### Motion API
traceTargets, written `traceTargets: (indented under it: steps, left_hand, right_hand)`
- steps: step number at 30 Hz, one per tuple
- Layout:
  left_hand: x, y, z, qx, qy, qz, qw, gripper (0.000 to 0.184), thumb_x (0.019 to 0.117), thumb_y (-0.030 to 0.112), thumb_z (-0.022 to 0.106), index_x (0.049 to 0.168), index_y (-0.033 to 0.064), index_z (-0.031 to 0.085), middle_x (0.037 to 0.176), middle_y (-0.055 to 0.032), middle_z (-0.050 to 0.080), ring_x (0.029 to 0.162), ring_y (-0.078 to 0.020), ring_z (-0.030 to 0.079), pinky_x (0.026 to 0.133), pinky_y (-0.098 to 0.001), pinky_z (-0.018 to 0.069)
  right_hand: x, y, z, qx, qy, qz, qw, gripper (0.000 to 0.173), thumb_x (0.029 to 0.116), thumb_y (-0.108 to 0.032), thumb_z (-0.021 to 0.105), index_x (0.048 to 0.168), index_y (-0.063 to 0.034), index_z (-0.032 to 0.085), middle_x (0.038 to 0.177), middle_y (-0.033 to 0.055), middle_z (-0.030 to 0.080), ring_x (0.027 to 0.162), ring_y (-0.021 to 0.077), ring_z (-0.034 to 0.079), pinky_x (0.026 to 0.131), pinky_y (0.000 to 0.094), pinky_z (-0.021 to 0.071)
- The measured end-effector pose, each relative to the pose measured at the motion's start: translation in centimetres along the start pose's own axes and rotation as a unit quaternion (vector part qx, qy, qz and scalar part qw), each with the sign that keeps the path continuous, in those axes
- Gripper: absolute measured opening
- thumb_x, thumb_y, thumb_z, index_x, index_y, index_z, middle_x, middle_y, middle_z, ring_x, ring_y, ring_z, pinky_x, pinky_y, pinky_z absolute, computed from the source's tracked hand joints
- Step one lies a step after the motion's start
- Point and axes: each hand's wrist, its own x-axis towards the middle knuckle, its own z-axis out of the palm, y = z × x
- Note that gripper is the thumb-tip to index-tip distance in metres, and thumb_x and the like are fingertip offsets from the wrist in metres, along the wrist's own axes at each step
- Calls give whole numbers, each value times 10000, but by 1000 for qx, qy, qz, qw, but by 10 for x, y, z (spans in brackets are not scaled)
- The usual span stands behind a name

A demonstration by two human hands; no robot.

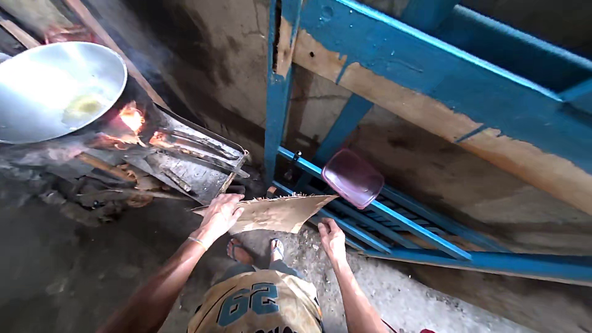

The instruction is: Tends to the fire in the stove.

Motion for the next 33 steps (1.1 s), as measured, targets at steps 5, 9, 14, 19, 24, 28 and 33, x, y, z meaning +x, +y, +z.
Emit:
traceTargets:
  steps: [5, 9, 14, 19, 24, 28, 33]
  left_hand:
    - [7, 6, 11, 20, -36, -24, 999, 419, 1033, 317, 582, 1399, 114, 617, 1353, -159, 640, 1290, -360, 578, 1112, -546, 421]
    - [9, 14, 11, 46, -42, -37, 997, 399, 1031, 364, 586, 1329, 112, 662, 1312, -155, 661, 1268, -354, 594, 1087, -546, 445]
    - [18, 31, 4, 37, -43, -41, 998, 476, 1021, 398, 599, 1394, 102, 605, 1381, -164, 618, 1322, -357, 552, 1119, -533, 417]
    - [35, 54, 12, 27, -37, 33, 998, 471, 1014, 378, 604, 1397, 103, 604, 1374, -150, 627, 1308, -347, 565, 1125, -518, 416]
    - [52, 86, 26, 33, -148, 36, 988, 531, 1045, 464, 532, 1468, 144, 551, 1448, -129, 591, 1341, -327, 558, 1113, -531, 437]
    - [38, 113, 45, 74, -208, 88, 971, 453, 1051, 410, 537, 1350, 82, 626, 1350, -181, 632, 1281, -377, 586, 1041, -574, 482]
    - [-20, 118, 71, 56, -251, 129, 958, 360, 1071, 309, 482, 1258, 55, 654, 1248, -207, 665, 1173, -393, 646, 957, -576, 529]
  right_hand:
    - [46, -24, 25, 79, 52, -27, 995, 535, 983, -266, 687, 1436, -15, 548, 1138, 130, 720, 969, 211, 716, 886, 409, 598]
    - [71, -37, 41, 72, 54, 0, 996, 477, 958, -356, 719, 1325, -62, 638, 1113, 115, 731, 1014, 231, 708, 934, 458, 570]
    - [76, -34, 53, 116, 85, 18, 989, 279, 990, -237, 680, 1159, -16, 697, 1007, 124, 752, 848, 195, 749, 813, 391, 631]
    - [67, -28, 57, 225, 98, 33, 969, 187, 966, -134, 690, 1057, 29, 688, 890, 126, 739, 735, 175, 736, 705, 356, 641]
    - [57, -15, 56, 215, 83, 29, 973, 140, 933, -127, 696, 960, 10, 679, 835, 107, 715, 725, 179, 722, 693, 369, 634]
    - [22, 2, 44, 214, 77, 29, 973, 133, 907, -88, 688, 971, 28, 697, 845, 112, 724, 741, 177, 713, 719, 373, 618]
    - [-49, 37, 26, 220, 21, 35, 975, 95, 881, -68, 669, 922, 13, 696, 836, 88, 733, 714, 155, 714, 677, 347, 624]
